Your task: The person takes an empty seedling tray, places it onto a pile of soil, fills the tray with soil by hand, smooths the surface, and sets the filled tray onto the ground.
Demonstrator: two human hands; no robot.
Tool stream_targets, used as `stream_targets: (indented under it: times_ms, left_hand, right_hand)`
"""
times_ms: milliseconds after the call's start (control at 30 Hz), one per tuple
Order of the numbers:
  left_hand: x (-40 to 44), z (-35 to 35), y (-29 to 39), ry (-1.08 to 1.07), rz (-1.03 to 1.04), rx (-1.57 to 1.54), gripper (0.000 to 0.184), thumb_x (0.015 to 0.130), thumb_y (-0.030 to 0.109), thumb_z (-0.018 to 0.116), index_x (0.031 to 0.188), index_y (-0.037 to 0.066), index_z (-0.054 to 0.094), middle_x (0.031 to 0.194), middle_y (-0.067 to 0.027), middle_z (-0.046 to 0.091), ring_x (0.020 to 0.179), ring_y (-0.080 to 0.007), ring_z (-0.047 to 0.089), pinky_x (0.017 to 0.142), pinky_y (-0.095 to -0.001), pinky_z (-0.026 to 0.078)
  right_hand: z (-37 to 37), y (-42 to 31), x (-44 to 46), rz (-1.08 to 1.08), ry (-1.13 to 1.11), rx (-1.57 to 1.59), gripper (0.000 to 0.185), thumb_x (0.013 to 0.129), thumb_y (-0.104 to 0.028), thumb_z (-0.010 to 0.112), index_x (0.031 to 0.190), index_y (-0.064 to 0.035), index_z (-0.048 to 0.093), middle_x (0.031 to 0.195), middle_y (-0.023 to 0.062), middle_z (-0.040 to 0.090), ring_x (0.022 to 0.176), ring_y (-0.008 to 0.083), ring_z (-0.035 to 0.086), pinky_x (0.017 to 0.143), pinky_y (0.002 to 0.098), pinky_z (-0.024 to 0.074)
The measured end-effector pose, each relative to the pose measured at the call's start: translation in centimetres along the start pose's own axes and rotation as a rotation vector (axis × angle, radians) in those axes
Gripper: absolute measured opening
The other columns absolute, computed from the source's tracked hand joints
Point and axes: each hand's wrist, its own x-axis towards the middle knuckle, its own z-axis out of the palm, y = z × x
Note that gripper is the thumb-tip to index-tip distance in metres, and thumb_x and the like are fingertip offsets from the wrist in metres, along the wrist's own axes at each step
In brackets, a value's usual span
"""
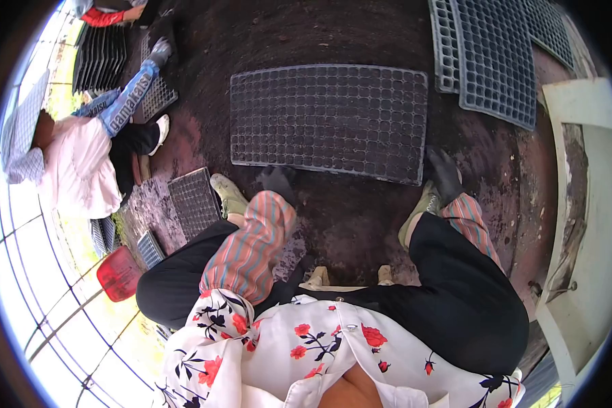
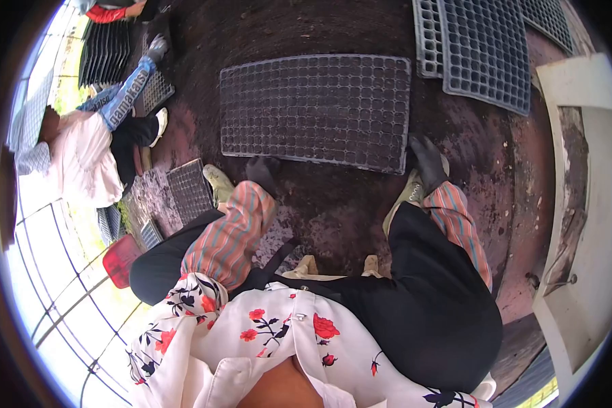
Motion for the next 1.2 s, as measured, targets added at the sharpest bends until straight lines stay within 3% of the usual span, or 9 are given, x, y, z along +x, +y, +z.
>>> stream_targets:
  times_ms: [100, 167, 267, 400, 467, 767, 1033, 1067, 1200]
  left_hand:
    - [-0.9, 0.3, -5.3, -0.223, -0.439, -0.542, 0.011, 0.082, 0.009, 0.046, 0.083, 0.004, 0.055, 0.073, -0.0078, 0.053, 0.067, -0.0215, 0.054, 0.062, -0.0366, 0.048]
    - [-2.7, 2.1, -8.2, -0.438, 0.371, 0.657, 0.014, 0.084, 0.008, 0.04, 0.084, 0.004, 0.054, 0.069, -0.0068, 0.048, 0.066, -0.0204, 0.052, 0.061, -0.038, 0.048]
    - [-4.2, 4.1, -8.5, -0.868, 0.32, 1.137, 0.02, 0.076, 0.02, 0.056, 0.088, 0.006, 0.062, 0.094, -0.0091, 0.061, 0.085, -0.0275, 0.058, 0.077, -0.0396, 0.045]
    - [-7.8, 6.8, -12.1, -0.587, 0.311, 0.762, 0.02, 0.077, 0.017, 0.058, 0.092, 0.004, 0.062, 0.093, -0.009, 0.061, 0.086, -0.0249, 0.059, 0.078, -0.0393, 0.046]
    - [-10.5, 12.0, -8.6, -0.156, -0.567, 0.1, 0.026, 0.082, 0.016, 0.057, 0.104, 0.002, 0.059, 0.098, -0.0096, 0.061, 0.093, -0.0226, 0.058, 0.084, -0.0379, 0.044]
    - [-10.6, 11.9, -6.7, -1.036, -0.018, 1.186, 0.037, 0.088, 0.022, 0.053, 0.119, 0.002, 0.051, 0.111, -0.0163, 0.058, 0.108, -0.0219, 0.054, 0.091, -0.0336, 0.041]
    - [-3.3, 6.2, 9.3, -0.811, 0.014, 1.495, 0.04, 0.084, 0.029, 0.056, 0.118, 0.008, 0.054, 0.102, -0.0175, 0.061, 0.094, -0.0278, 0.061, 0.081, -0.0371, 0.047]
    - [-1.2, 4.4, 11.6, -0.824, 0.212, 1.615, 0.04, 0.083, 0.03, 0.057, 0.117, 0.008, 0.055, 0.101, -0.0174, 0.062, 0.093, -0.0282, 0.061, 0.081, -0.0378, 0.047]
    - [8.7, -2.8, 19.5, -0.794, 0.018, 1.872, 0.044, 0.076, 0.036, 0.059, 0.113, 0.011, 0.058, 0.102, -0.0178, 0.062, 0.095, -0.036, 0.059, 0.082, -0.0418, 0.046]
  right_hand:
    - [0.0, -0.5, -0.6, 0.069, -0.022, 0.08, 0.03, 0.09, -0.019, 0.05, 0.116, -0.0035, 0.052, 0.104, 0.0068, 0.059, 0.091, 0.0163, 0.057, 0.078, 0.0299, 0.0466]
    - [-0.4, 0.0, -0.4, 0.039, -0.022, 0.083, 0.032, 0.091, -0.022, 0.048, 0.117, -0.0044, 0.05, 0.104, 0.0069, 0.058, 0.09, 0.0165, 0.058, 0.076, 0.0308, 0.0481]
    - [-0.7, 0.3, -0.3, 0.028, -0.109, 0.11, 0.033, 0.093, -0.022, 0.044, 0.121, -0.0043, 0.047, 0.112, 0.0104, 0.055, 0.098, 0.0221, 0.056, 0.082, 0.0345, 0.0464]
    - [-0.9, 1.0, -0.1, 0.001, -0.106, 0.188, 0.033, 0.092, -0.024, 0.047, 0.118, -0.0047, 0.049, 0.108, 0.008, 0.056, 0.092, 0.0185, 0.057, 0.077, 0.0324, 0.048]
    - [-0.7, 0.6, -0.2, 0.033, -0.098, 0.188, 0.031, 0.092, -0.024, 0.046, 0.118, -0.0056, 0.05, 0.11, 0.0083, 0.055, 0.093, 0.0188, 0.057, 0.077, 0.0329, 0.048]
    - [-0.3, 1.4, -0.2, -0.165, -0.133, -0.018, 0.029, 0.087, -0.013, 0.051, 0.114, -0.0013, 0.052, 0.105, 0.0064, 0.058, 0.093, 0.0128, 0.055, 0.083, 0.0265, 0.0443]
    - [0.9, 0.8, -0.1, -0.194, 0.052, -0.564, 0.031, 0.082, -0.017, 0.053, 0.109, -0.0004, 0.054, 0.08, 0.0147, 0.064, 0.078, 0.0242, 0.061, 0.073, 0.0334, 0.0459]
    - [1.4, 0.0, -1.1, -0.197, 0.047, -0.52, 0.034, 0.082, -0.017, 0.053, 0.112, -0.0003, 0.052, 0.085, 0.0162, 0.063, 0.081, 0.0259, 0.061, 0.075, 0.0342, 0.0454]
    - [0.1, 1.4, -1.1, -0.562, 0.12, -0.684, 0.043, 0.083, -0.016, 0.053, 0.121, 0.0005, 0.045, 0.1, 0.0185, 0.061, 0.092, 0.0284, 0.058, 0.083, 0.035, 0.0432]
